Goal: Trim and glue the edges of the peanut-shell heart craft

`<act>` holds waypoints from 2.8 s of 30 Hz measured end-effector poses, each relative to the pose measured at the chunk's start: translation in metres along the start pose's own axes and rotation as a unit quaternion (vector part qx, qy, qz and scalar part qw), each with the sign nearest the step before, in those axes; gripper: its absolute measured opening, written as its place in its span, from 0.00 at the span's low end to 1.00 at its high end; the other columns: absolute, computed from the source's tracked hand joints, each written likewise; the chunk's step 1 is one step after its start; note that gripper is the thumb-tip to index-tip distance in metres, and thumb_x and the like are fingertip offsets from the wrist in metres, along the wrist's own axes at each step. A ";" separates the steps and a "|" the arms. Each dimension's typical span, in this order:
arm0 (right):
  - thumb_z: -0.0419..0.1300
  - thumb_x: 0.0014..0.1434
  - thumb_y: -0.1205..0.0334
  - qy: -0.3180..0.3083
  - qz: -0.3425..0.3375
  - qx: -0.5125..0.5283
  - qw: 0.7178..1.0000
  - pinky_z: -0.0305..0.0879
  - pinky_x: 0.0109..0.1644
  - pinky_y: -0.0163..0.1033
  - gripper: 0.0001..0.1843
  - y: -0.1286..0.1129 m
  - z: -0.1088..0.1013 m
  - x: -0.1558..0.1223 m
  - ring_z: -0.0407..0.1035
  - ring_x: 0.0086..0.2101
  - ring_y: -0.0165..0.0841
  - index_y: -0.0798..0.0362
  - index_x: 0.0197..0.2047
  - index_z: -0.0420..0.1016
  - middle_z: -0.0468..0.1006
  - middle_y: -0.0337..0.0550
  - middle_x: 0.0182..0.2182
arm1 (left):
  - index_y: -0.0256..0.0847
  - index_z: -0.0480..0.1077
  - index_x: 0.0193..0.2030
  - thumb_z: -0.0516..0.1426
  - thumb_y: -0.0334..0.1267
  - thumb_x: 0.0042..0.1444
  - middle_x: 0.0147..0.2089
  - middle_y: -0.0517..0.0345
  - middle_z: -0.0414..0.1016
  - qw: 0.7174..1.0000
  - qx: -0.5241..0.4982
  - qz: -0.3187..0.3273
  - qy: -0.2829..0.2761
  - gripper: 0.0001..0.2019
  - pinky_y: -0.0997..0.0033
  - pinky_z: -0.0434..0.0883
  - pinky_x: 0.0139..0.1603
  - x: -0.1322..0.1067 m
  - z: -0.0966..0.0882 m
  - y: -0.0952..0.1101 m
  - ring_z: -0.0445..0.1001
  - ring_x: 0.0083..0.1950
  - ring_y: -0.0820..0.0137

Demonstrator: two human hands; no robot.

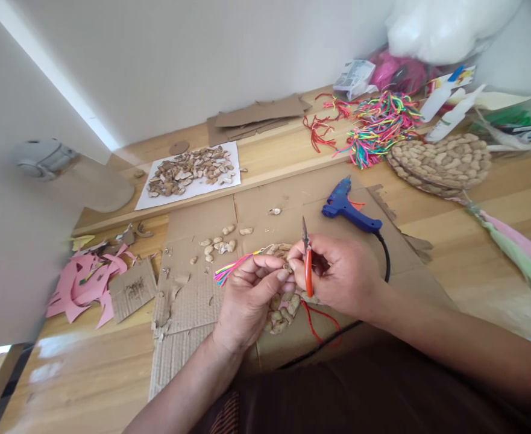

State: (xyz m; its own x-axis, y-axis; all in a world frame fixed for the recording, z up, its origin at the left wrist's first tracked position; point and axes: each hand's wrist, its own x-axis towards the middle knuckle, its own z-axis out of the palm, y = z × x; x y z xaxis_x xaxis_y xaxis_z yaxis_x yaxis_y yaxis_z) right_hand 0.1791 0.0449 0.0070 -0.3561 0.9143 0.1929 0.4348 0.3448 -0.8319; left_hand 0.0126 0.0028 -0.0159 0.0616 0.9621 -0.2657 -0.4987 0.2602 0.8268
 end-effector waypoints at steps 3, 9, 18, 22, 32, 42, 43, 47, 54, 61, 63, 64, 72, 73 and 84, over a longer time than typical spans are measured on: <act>0.61 0.54 0.67 -0.006 0.009 0.000 1.000 0.54 0.23 0.31 0.01 0.004 -0.003 0.001 0.60 0.20 0.25 0.53 0.32 0.74 0.70 0.33 0.19 | 0.40 0.74 0.35 0.68 0.34 0.51 0.29 0.61 0.78 1.000 -0.010 0.007 0.004 0.07 0.78 0.76 0.32 0.001 0.000 0.003 0.77 0.30 0.76; 0.60 0.57 0.66 -0.040 0.022 0.057 0.997 0.52 0.21 0.31 0.02 0.003 -0.004 0.002 0.57 0.19 0.24 0.53 0.33 0.74 0.68 0.33 0.19 | 0.39 0.73 0.33 0.67 0.34 0.51 0.29 0.61 0.76 1.000 -0.014 0.005 0.004 0.07 0.79 0.74 0.33 0.002 0.002 0.006 0.76 0.30 0.77; 0.61 0.58 0.62 -0.016 0.039 0.053 0.998 0.57 0.27 0.33 0.05 0.015 -0.009 0.008 0.62 0.23 0.27 0.54 0.31 0.74 0.71 0.36 0.22 | 0.40 0.76 0.40 0.64 0.40 0.56 0.30 0.60 0.76 0.979 0.181 0.075 0.054 0.08 0.76 0.71 0.30 0.005 -0.008 0.012 0.72 0.29 0.75; 0.60 0.58 0.61 0.022 0.031 0.024 0.999 0.57 0.28 0.34 0.06 0.023 -0.012 0.014 0.61 0.23 0.27 0.55 0.32 0.76 0.71 0.36 0.22 | 0.43 0.79 0.41 0.61 0.33 0.58 0.41 0.54 0.79 0.877 0.437 0.197 -0.032 0.06 0.67 0.72 0.45 0.000 -0.008 0.016 0.76 0.42 0.67; 0.60 0.59 0.59 0.041 0.012 0.007 0.999 0.59 0.30 0.34 0.09 0.026 -0.009 0.017 0.63 0.25 0.28 0.55 0.37 0.79 0.77 0.40 0.27 | 0.49 0.78 0.48 0.58 0.35 0.62 0.42 0.52 0.79 0.656 0.655 0.330 -0.179 0.11 0.53 0.63 0.53 -0.003 0.010 -0.010 0.70 0.48 0.59; 0.61 0.60 0.56 0.032 0.000 0.064 0.997 0.56 0.29 0.33 0.11 0.023 -0.012 0.015 0.60 0.24 0.27 0.56 0.33 0.77 0.71 0.38 0.23 | 0.43 0.76 0.35 0.60 0.33 0.58 0.34 0.56 0.78 0.843 0.475 0.236 -0.090 0.03 0.63 0.70 0.44 -0.004 0.011 -0.006 0.74 0.38 0.67; 0.61 0.59 0.57 0.019 0.002 0.087 0.996 0.56 0.28 0.33 0.11 0.021 -0.012 0.014 0.60 0.24 0.27 0.56 0.32 0.77 0.71 0.37 0.23 | 0.42 0.76 0.35 0.62 0.34 0.57 0.33 0.57 0.78 0.893 0.404 0.193 -0.049 0.01 0.66 0.71 0.41 -0.002 0.011 -0.002 0.74 0.36 0.69; 0.62 0.59 0.58 -0.065 0.046 0.203 0.976 0.56 0.26 0.32 0.10 0.014 -0.012 0.010 0.60 0.23 0.26 0.56 0.37 0.79 0.70 0.36 0.23 | 0.41 0.75 0.39 0.67 0.35 0.51 0.32 0.61 0.78 0.991 0.117 0.060 0.035 0.09 0.75 0.72 0.36 0.006 0.009 0.017 0.75 0.32 0.75; 0.63 0.56 0.61 -0.094 0.085 0.264 0.956 0.57 0.27 0.32 0.08 0.005 -0.010 0.007 0.59 0.25 0.26 0.57 0.37 0.78 0.70 0.36 0.24 | 0.39 0.78 0.36 0.69 0.34 0.48 0.32 0.58 0.82 0.995 0.081 0.050 0.023 0.08 0.78 0.75 0.38 0.010 0.009 0.017 0.79 0.33 0.75; 0.65 0.52 0.64 -0.082 0.144 0.279 0.946 0.54 0.23 0.30 0.06 0.000 -0.008 0.010 0.56 0.21 0.23 0.57 0.31 0.74 0.65 0.32 0.20 | 0.41 0.80 0.40 0.69 0.36 0.49 0.39 0.56 0.84 0.993 0.107 0.048 0.012 0.10 0.76 0.78 0.43 0.009 0.004 0.008 0.81 0.38 0.73; 0.66 0.51 0.64 -0.082 0.151 0.290 0.941 0.53 0.22 0.30 0.06 -0.001 -0.008 0.012 0.55 0.20 0.23 0.57 0.29 0.73 0.64 0.31 0.19 | 0.42 0.80 0.41 0.68 0.36 0.51 0.40 0.56 0.84 0.993 0.110 0.046 0.003 0.10 0.76 0.78 0.42 0.007 0.003 0.007 0.81 0.39 0.72; 0.66 0.51 0.64 -0.084 0.153 0.296 0.939 0.53 0.22 0.30 0.06 -0.002 -0.008 0.012 0.55 0.20 0.22 0.56 0.28 0.73 0.64 0.31 0.18 | 0.43 0.80 0.42 0.68 0.36 0.52 0.39 0.57 0.84 0.993 0.112 0.045 0.001 0.09 0.76 0.78 0.42 0.007 0.002 0.007 0.82 0.39 0.73; 0.61 0.49 0.72 -0.085 0.143 0.269 0.949 0.57 0.22 0.29 0.03 0.003 -0.009 0.008 0.60 0.20 0.23 0.55 0.30 0.73 0.68 0.31 0.19 | 0.44 0.80 0.41 0.66 0.33 0.54 0.41 0.59 0.83 0.985 0.151 0.084 -0.015 0.08 0.78 0.78 0.42 0.005 -0.001 0.003 0.81 0.38 0.75; 0.61 0.49 0.72 -0.087 0.141 0.265 0.950 0.57 0.22 0.29 0.04 0.003 -0.009 0.007 0.60 0.20 0.23 0.55 0.30 0.73 0.68 0.31 0.20 | 0.44 0.80 0.41 0.66 0.33 0.53 0.40 0.59 0.83 0.984 0.154 0.091 -0.013 0.07 0.78 0.78 0.42 0.005 -0.001 0.003 0.80 0.38 0.75; 0.67 0.48 0.64 -0.117 0.197 0.320 0.919 0.55 0.24 0.30 0.08 -0.002 -0.012 0.012 0.58 0.21 0.23 0.57 0.31 0.75 0.69 0.33 0.20 | 0.41 0.77 0.40 0.64 0.31 0.55 0.36 0.59 0.82 0.955 0.223 0.193 0.009 0.06 0.78 0.78 0.37 0.005 0.003 0.003 0.79 0.34 0.76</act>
State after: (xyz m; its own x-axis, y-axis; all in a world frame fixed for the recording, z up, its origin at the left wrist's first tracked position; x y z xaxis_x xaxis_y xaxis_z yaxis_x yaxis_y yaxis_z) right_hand 0.1842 0.0583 0.0171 -0.4756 0.8452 -0.2440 0.0183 -0.2678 -0.9633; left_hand 0.0135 0.0084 -0.0130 -0.0707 0.9928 0.0972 -0.0632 -0.1017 0.9928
